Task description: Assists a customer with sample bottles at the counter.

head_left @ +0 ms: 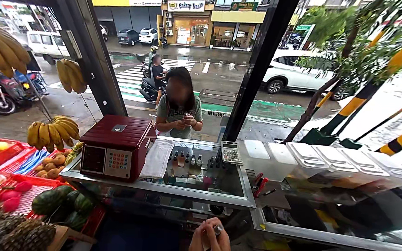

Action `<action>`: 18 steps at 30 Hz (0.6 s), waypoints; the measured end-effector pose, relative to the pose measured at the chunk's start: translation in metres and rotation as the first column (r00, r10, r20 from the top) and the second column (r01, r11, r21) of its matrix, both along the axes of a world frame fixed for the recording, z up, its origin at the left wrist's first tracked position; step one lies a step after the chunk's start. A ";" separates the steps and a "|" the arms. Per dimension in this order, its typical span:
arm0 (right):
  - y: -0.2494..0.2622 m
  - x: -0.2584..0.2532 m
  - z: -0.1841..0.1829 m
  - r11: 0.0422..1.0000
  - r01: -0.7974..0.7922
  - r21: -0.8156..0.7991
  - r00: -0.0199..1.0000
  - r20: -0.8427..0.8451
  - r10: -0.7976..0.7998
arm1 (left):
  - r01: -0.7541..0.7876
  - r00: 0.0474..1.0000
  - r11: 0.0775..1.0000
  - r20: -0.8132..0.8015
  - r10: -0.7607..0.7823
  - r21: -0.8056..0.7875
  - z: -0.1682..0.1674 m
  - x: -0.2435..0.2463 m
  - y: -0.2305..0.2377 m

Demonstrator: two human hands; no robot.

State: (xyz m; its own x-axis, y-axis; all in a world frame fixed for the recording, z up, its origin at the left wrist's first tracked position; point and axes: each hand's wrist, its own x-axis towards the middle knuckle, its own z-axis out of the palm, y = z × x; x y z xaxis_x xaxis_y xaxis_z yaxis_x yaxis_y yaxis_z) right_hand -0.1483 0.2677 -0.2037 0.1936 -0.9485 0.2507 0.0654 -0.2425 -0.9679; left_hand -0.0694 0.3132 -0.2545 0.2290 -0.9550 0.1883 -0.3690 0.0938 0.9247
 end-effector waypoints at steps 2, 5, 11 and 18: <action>-0.002 0.002 0.001 0.992 -0.092 -0.082 0.995 -0.053 0.088 | -0.117 0.993 0.991 0.020 0.116 0.063 0.025 -0.004 -0.007; -0.024 0.001 0.006 0.963 -0.211 -0.168 0.977 -0.038 0.208 | -0.109 0.994 0.994 0.023 0.109 0.032 0.014 0.004 -0.016; -0.053 -0.008 0.014 0.827 -0.474 -0.301 0.866 0.011 0.500 | 0.120 0.972 0.983 -0.183 -0.144 -0.139 0.024 0.025 -0.031; -0.114 -0.025 0.053 0.638 -0.754 -0.155 0.621 0.147 0.770 | 0.410 0.817 0.899 -0.375 -0.438 -0.156 0.060 0.047 -0.047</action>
State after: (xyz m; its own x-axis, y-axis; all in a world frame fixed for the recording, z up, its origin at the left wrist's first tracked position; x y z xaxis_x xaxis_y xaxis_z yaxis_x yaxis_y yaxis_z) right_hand -0.1738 0.1533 -0.1511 0.7823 -0.4594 0.4207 0.4299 -0.0904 -0.8983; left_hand -0.0220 0.2663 -0.1949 -0.1280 -0.9635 0.2352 0.1115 0.2216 0.9687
